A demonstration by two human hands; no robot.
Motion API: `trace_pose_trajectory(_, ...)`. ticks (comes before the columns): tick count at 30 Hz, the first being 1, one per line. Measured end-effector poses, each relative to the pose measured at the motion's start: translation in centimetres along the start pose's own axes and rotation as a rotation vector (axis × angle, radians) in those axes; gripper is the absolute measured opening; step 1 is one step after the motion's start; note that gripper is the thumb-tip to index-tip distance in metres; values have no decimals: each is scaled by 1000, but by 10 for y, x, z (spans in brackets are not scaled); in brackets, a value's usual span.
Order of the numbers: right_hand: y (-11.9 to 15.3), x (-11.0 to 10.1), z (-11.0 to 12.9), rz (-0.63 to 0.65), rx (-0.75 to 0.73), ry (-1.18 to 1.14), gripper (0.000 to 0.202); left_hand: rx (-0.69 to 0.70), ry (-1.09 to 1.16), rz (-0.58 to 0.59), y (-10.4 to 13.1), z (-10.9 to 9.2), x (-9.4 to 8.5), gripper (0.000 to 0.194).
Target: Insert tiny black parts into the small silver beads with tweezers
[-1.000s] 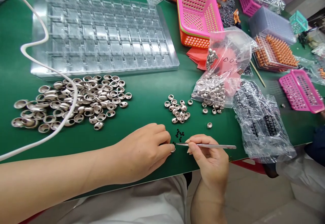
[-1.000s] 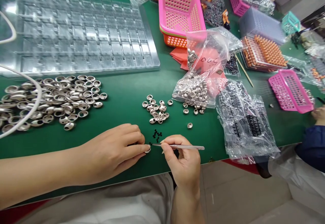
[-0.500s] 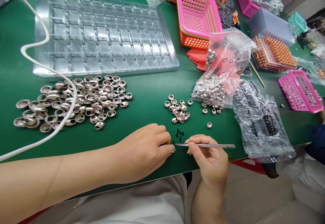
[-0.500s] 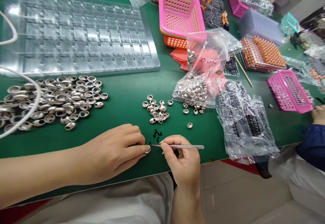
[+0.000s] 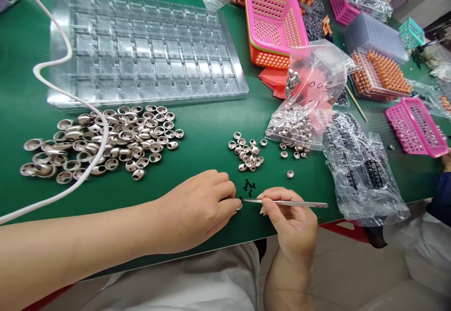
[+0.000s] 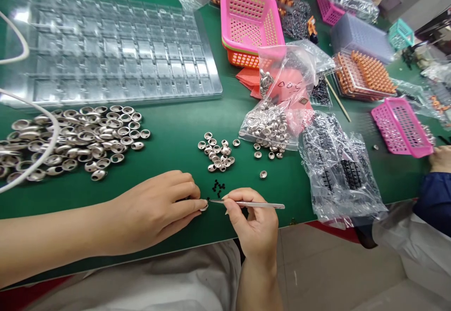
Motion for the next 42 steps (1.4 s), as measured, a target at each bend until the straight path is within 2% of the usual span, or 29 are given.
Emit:
trace_pose_trajectory(5,6,-3,4,-56,-151,-21,17,56,-148,-21,1,0,-11,21)
trace_pose_trajectory(10,11,4,14,45,-341,116,32,89,-250,-5,4,2,-9,15)
trace_pose_trajectory(13,12,4,17,52,-401,131,34,97,-273,4,4,3,-7,14)
trace_pose_trajectory(19,11,-1,13,-22,-320,39,27,84,-258,-6,3,2,-8,13)
trace_pose_trajectory(26,9,0,10,-32,-260,70,20,14,-201,-23,1,5,-9,17)
trace_pose_trajectory(42,10,-1,4,-44,-217,52,19,2,-158,-42,2,6,-9,19)
Point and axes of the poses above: each hand's wrist, its own y-axis away from the middle knuckle, its own x-axis out of the palm, z = x × y, the point moved 7 cm from there along -y, towards the middle knuckle
